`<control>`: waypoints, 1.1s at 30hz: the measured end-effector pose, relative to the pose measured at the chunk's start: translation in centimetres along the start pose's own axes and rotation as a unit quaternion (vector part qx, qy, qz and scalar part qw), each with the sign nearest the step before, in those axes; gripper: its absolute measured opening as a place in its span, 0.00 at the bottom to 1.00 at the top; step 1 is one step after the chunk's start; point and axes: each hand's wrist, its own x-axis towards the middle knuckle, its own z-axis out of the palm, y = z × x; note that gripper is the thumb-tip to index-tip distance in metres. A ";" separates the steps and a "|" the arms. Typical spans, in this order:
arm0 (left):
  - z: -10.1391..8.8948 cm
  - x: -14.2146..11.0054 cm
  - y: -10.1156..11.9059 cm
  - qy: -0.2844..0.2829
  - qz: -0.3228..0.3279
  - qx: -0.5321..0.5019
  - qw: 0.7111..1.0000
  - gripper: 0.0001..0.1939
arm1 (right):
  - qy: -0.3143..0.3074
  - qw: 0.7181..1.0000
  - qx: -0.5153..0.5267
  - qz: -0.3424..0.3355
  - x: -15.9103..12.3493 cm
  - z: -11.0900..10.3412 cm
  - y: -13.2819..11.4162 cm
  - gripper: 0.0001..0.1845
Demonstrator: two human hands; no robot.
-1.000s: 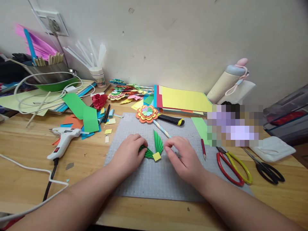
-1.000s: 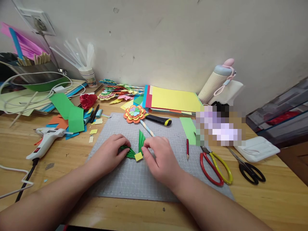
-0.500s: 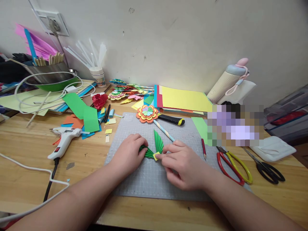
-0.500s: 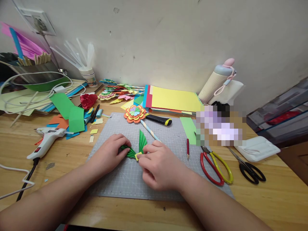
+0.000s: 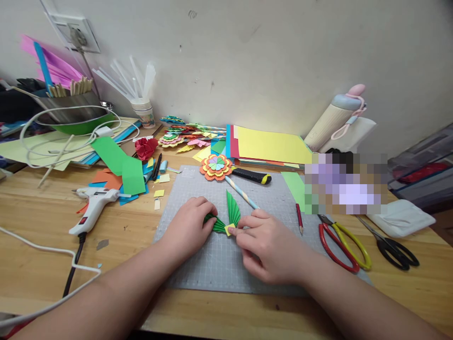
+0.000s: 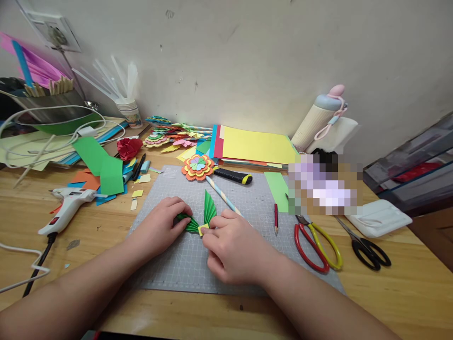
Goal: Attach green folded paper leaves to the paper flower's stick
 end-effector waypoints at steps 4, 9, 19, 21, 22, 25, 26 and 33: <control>0.0 0.0 0.0 -0.002 0.000 -0.001 1.000 0.04 | 0.003 1.000 0.002 -0.004 -0.1 -0.2 0.2 0.08; 0.0 0.1 0.0 -0.002 0.000 -0.005 1.000 0.04 | 0.085 0.996 0.016 0.021 -0.2 -0.7 0.7 0.09; -0.6 -0.2 0.5 -0.006 0.045 -0.034 0.998 0.10 | 0.032 0.997 -0.034 0.064 0.1 -0.9 0.5 0.15; -0.8 -0.3 0.6 -0.024 0.064 -0.043 0.997 0.12 | 0.015 0.998 -0.035 0.057 0.1 -0.7 0.4 0.15; -0.8 -0.3 0.6 -0.035 0.069 -0.046 0.996 0.13 | 0.009 0.998 -0.033 0.055 0.1 -0.6 0.4 0.15; -0.7 -0.2 0.6 -0.058 0.069 -0.056 0.994 0.10 | 0.003 0.998 -0.025 0.051 0.1 -0.4 0.4 0.15; -0.7 -0.2 0.6 -0.061 0.065 -0.060 0.994 0.09 | 0.003 0.998 -0.023 0.051 0.1 -0.4 0.4 0.14; -0.4 -0.2 0.5 -0.055 0.065 -0.068 0.994 0.08 | 0.009 0.999 -0.025 0.034 0.2 -0.3 1.1 0.13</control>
